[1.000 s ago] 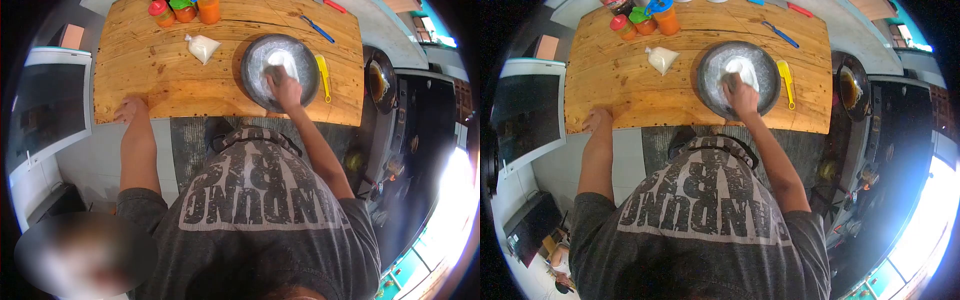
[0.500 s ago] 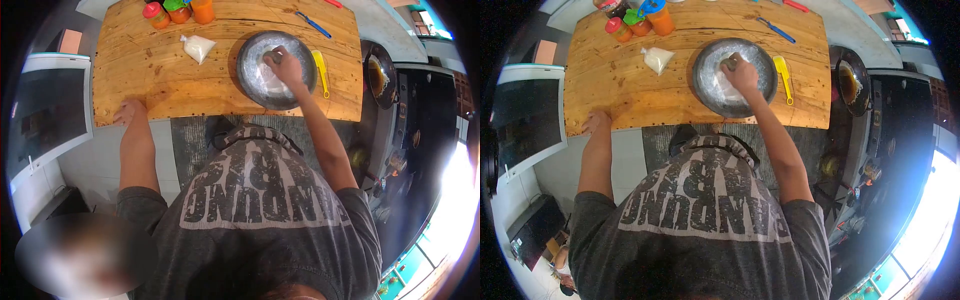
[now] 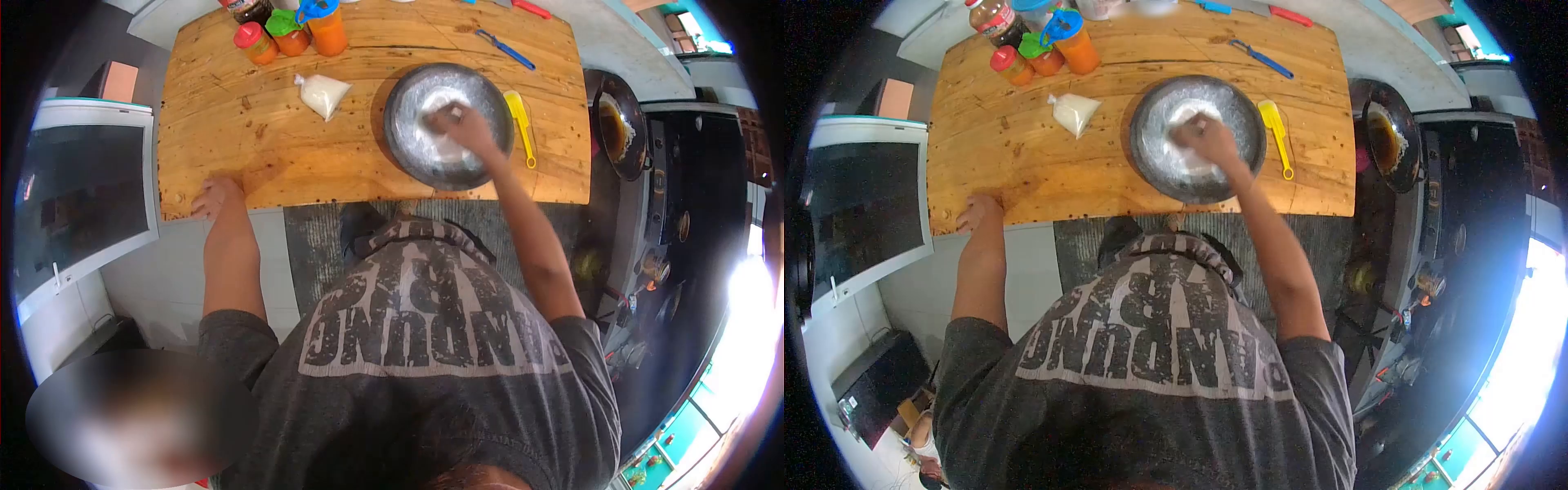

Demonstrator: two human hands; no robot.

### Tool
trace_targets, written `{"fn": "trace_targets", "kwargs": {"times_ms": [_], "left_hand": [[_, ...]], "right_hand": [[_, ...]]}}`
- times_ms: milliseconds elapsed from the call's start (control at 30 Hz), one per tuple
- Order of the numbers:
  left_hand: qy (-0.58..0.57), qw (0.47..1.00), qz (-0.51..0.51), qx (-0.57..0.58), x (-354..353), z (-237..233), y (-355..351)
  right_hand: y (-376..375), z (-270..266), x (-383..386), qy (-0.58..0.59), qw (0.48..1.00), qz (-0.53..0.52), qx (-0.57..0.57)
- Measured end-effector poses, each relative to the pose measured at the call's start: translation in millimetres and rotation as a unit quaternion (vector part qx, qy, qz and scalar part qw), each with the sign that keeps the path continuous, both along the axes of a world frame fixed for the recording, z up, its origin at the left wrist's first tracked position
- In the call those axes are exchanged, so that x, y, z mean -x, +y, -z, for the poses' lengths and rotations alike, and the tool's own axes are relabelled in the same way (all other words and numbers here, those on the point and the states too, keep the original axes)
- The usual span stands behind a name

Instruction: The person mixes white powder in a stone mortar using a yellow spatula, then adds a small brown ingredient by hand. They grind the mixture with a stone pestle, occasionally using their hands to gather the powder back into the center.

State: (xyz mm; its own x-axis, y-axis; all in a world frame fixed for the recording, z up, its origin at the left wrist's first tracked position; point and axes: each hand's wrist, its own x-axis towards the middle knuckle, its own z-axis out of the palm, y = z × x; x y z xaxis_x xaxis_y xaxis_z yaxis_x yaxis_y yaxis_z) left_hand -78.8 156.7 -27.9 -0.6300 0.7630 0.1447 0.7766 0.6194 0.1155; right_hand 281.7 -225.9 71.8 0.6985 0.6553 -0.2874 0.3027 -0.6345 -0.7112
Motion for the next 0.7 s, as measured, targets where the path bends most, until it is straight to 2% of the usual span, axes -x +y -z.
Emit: {"fn": "trace_targets", "kwargs": {"times_ms": [67, 100, 133, 233, 267, 367, 400, 433, 500, 600, 633, 700], "left_hand": [[-0.017, 0.999, -0.020, -0.020, -5.6, -5.7, -4.7], [-0.049, 0.996, -0.045, -0.052, -17.0, -23.9, -13.5], [-0.080, 0.991, -0.068, -0.084, -22.3, -33.6, -19.1], [-0.117, 0.992, -0.017, -0.046, -14.5, -31.4, -21.7], [-0.113, 0.992, -0.020, -0.049, -11.3, -30.6, -20.0], [-0.105, 0.992, -0.032, -0.055, -14.3, -29.5, -15.5], [-0.103, 0.992, -0.043, -0.059, -17.9, -33.1, -15.4], [-0.094, 0.992, -0.053, -0.060, -16.1, -34.4, -17.7], [-0.087, 0.991, -0.062, -0.075, -13.6, -29.5, -19.8], [-0.099, 0.992, -0.055, -0.063, -16.4, -39.9, -25.8], [-0.109, 0.991, -0.050, -0.055, -19.7, -45.4, -25.1], [-0.079, 0.993, -0.045, -0.078, -5.1, -16.4, -7.2]], "right_hand": [[-0.4, -15.8, 56.0, -0.145, 0.989, -0.013, -0.019], [-0.7, -14.9, 70.6, -0.211, 0.977, -0.009, -0.018], [0.3, -18.1, 69.9, -0.211, 0.977, -0.026, 0.024], [21.2, -25.2, 33.1, -0.214, 0.975, 0.011, 0.057], [22.2, -17.2, 17.5, -0.186, 0.982, 0.023, 0.001], [-0.8, -3.6, 4.6, -0.066, 0.997, 0.028, -0.017], [-3.6, -19.0, 25.0, -0.046, 0.998, 0.039, 0.020], [-9.5, -14.8, 48.4, -0.156, 0.987, 0.015, -0.031], [-7.7, -14.0, 67.7, -0.219, 0.975, -0.004, 0.024], [11.0, -17.6, 30.8, -0.226, 0.973, 0.032, 0.026], [11.7, -14.8, 11.4, -0.144, 0.989, 0.039, 0.013], [-3.3, 11.1, -15.6, -0.026, 0.995, 0.068, -0.069]]}}
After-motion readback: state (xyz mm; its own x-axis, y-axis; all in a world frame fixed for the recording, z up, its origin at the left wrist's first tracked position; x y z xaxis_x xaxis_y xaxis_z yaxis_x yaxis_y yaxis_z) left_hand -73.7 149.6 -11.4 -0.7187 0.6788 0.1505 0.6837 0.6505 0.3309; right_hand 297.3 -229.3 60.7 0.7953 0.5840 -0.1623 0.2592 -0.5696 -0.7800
